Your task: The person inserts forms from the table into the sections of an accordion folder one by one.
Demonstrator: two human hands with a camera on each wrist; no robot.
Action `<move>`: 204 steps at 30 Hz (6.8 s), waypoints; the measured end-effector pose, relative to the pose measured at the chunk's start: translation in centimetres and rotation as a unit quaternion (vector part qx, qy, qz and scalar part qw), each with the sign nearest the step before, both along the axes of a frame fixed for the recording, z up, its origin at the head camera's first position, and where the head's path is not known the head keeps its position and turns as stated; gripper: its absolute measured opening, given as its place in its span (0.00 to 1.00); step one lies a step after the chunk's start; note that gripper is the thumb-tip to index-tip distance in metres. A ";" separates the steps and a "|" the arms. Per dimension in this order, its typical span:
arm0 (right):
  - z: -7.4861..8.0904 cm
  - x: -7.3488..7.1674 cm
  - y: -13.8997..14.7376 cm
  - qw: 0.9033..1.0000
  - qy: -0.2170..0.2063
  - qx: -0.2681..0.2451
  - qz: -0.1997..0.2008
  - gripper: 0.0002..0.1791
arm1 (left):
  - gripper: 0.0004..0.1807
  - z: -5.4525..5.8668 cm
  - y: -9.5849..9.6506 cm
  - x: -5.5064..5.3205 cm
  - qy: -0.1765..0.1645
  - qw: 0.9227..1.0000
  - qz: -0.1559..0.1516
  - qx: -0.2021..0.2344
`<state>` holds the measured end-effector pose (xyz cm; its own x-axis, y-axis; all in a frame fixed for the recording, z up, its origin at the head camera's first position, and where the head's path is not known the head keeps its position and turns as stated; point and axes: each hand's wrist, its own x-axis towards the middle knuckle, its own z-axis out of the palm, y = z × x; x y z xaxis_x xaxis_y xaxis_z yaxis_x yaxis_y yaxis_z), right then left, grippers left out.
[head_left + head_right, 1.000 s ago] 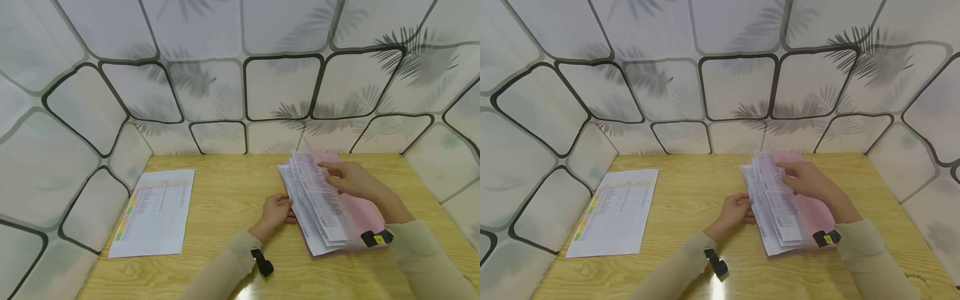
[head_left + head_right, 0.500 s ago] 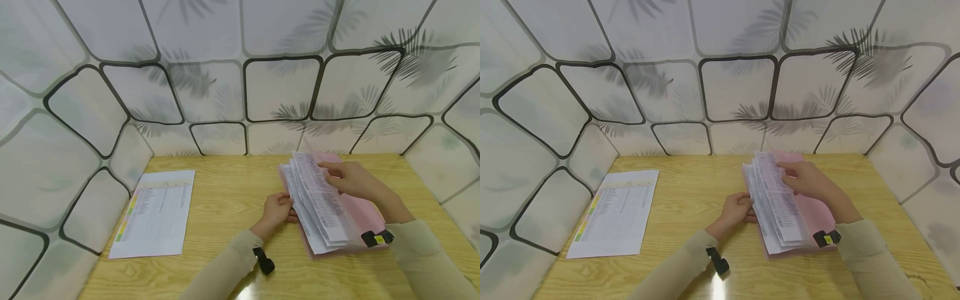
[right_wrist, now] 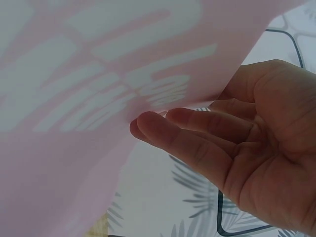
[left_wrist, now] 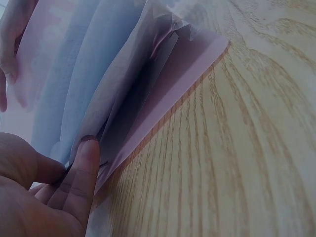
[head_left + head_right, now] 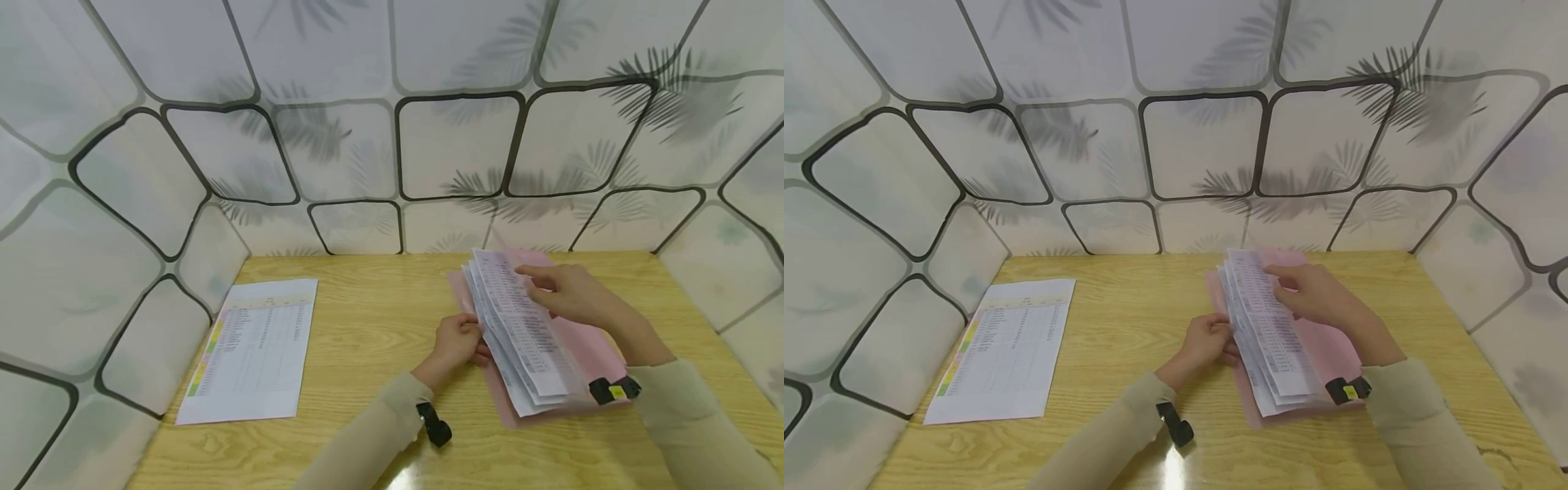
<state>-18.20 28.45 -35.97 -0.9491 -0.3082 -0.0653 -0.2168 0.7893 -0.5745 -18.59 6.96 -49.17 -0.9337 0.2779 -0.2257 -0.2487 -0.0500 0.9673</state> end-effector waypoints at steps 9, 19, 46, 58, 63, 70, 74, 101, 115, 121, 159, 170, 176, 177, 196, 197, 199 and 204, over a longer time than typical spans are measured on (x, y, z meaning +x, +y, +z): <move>0.3 0.1 -0.2 1.000 -0.003 0.006 -0.001 0.28 | 0.09 0.0 -0.3 0.1 -0.002 1.000 0.005 0.000; 0.2 0.1 -0.1 1.000 0.003 0.005 0.000 0.28 | 0.14 -0.6 -1.4 -0.1 -0.010 1.000 -0.006 -0.002; -0.2 -0.1 -0.1 1.000 0.001 0.004 0.002 0.29 | 0.20 1.6 -11.2 -1.6 0.090 0.990 0.007 -0.110; -0.3 -0.2 0.0 1.000 -0.006 0.004 0.006 0.29 | 0.19 3.0 -17.5 -2.4 0.152 0.962 0.077 -0.214; -0.3 -0.3 0.0 1.000 -0.005 0.005 0.008 0.30 | 0.20 3.6 -19.4 -2.3 0.158 0.955 0.091 -0.234; 0.0 -0.3 -0.2 1.000 -0.003 0.001 0.014 0.29 | 0.21 3.8 -22.4 -2.0 0.158 0.938 0.117 -0.286; 0.1 -0.2 -0.2 1.000 -0.007 -0.001 0.012 0.30 | 0.21 3.9 -23.9 -1.6 0.170 0.922 0.126 -0.323; 0.0 -0.2 -0.1 1.000 -0.007 -0.007 0.014 0.29 | 0.26 3.4 -35.0 -0.2 0.152 0.859 0.182 -0.454; 0.0 -0.3 0.0 1.000 -0.011 -0.003 0.014 0.29 | 0.30 2.6 -38.8 0.5 0.125 0.821 0.206 -0.517; -0.1 -0.4 0.1 1.000 -0.012 -0.001 0.012 0.30 | 0.30 2.4 -39.3 0.7 0.122 0.812 0.204 -0.533; 0.0 -0.5 -0.8 1.000 -0.007 0.008 0.011 0.29 | 0.44 2.9 -41.2 1.1 0.000 0.832 0.140 -0.537; 0.0 -0.3 -0.7 1.000 -0.011 0.001 0.011 0.29 | 0.26 3.1 -41.9 1.1 0.019 0.892 0.149 -0.427; 0.1 -0.3 -0.6 1.000 -0.008 -0.002 0.011 0.29 | 0.27 3.4 -41.4 1.0 0.011 0.918 0.123 -0.377; 0.1 -0.3 -0.6 1.000 -0.007 -0.002 0.010 0.29 | 0.27 3.4 -41.1 1.0 0.013 0.922 0.118 -0.368; 0.6 -0.4 0.3 1.000 0.009 0.001 -0.007 0.28 | 0.23 3.0 -34.1 0.1 0.052 0.971 0.039 -0.229; 0.7 -0.3 0.3 1.000 0.009 0.003 -0.008 0.28 | 0.22 2.9 -33.7 0.0 0.054 0.972 0.036 -0.226; 0.7 -0.3 0.3 1.000 0.009 0.004 -0.010 0.28 | 0.21 2.6 -32.9 -0.2 0.058 0.973 0.033 -0.223; 0.9 -0.2 0.3 1.000 0.008 0.009 -0.009 0.28 | 0.20 2.0 -31.0 -0.7 0.066 0.974 0.020 -0.217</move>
